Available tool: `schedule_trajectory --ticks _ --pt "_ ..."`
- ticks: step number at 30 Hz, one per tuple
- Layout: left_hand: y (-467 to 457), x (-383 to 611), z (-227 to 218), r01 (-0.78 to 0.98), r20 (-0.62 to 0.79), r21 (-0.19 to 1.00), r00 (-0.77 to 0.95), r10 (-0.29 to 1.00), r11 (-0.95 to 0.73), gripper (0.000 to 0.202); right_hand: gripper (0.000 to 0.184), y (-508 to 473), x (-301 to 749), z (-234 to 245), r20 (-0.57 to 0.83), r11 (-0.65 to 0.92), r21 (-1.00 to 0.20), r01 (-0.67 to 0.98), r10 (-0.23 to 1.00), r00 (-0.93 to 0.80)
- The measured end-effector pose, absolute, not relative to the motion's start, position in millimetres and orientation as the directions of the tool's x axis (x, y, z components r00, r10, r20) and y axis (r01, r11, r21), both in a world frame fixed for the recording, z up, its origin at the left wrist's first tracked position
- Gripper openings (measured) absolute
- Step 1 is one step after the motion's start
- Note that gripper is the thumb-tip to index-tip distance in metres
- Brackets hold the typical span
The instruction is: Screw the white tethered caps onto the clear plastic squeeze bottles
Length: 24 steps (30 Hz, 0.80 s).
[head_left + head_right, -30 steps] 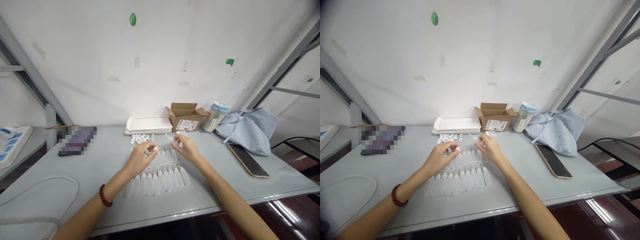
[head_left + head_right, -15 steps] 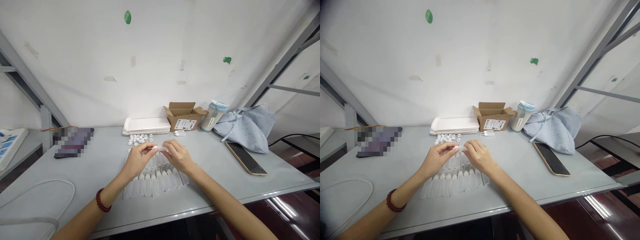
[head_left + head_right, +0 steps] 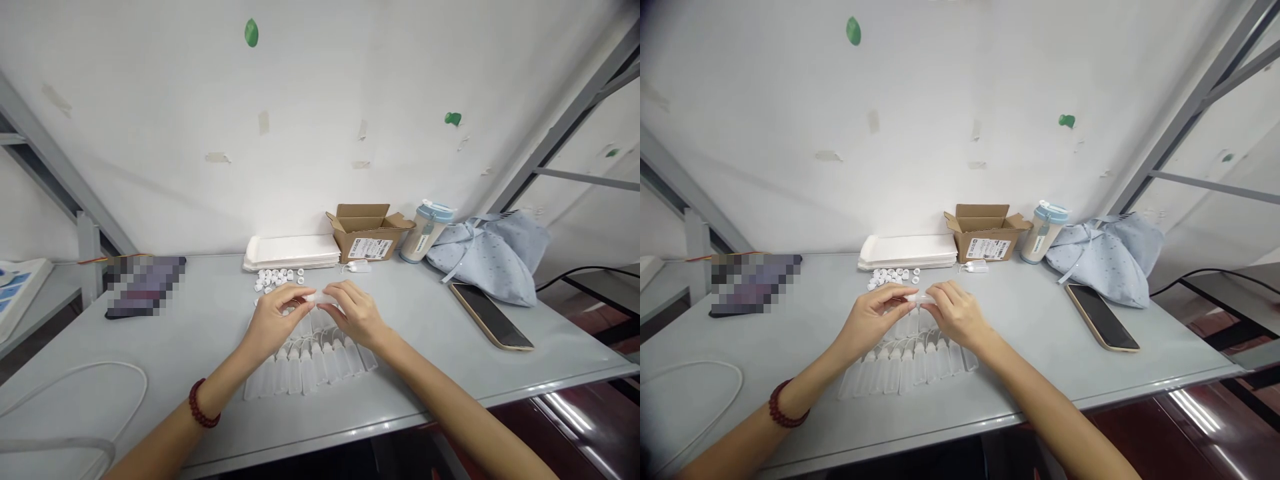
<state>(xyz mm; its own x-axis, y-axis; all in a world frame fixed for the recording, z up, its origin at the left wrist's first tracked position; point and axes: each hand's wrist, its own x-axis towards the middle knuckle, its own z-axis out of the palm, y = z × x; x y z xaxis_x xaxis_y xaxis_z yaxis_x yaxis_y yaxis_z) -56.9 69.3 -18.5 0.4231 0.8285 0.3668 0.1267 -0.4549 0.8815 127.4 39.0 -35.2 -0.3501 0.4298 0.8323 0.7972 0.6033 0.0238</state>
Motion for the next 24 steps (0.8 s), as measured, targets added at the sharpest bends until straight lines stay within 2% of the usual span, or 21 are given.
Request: schedule_trajectory --ticks 4,9,12,16,19,24 --pt "64 -54 -11 0.117 0.324 0.912 0.383 0.865 -0.393 0.02 0.011 38 125 -34 0.847 0.601 0.039 0.799 0.404 -0.345" --pt "61 -55 -9 0.196 0.188 0.945 0.323 0.927 -0.26 0.028 0.014 37 124 -32 0.86 0.589 0.101 0.802 0.353 -0.368" --pt "62 -55 -9 0.234 0.057 0.958 0.41 0.91 -0.165 0.039 0.018 36 124 -33 0.872 0.593 0.125 0.796 0.317 -0.374" --pt "64 -56 -6 0.155 -0.092 0.988 0.527 0.845 0.011 0.045 0.022 36 123 -33 0.892 0.598 0.155 0.787 0.258 -0.371" --pt "65 -59 -3 0.102 -0.056 0.995 0.55 0.834 0.0 0.041 0.022 35 122 -33 0.904 0.614 0.176 0.769 0.208 -0.374" --pt "63 -61 1 0.051 0.162 0.97 0.586 0.794 -0.236 0.023 0.024 36 124 -33 0.908 0.64 0.149 0.754 0.213 -0.361"
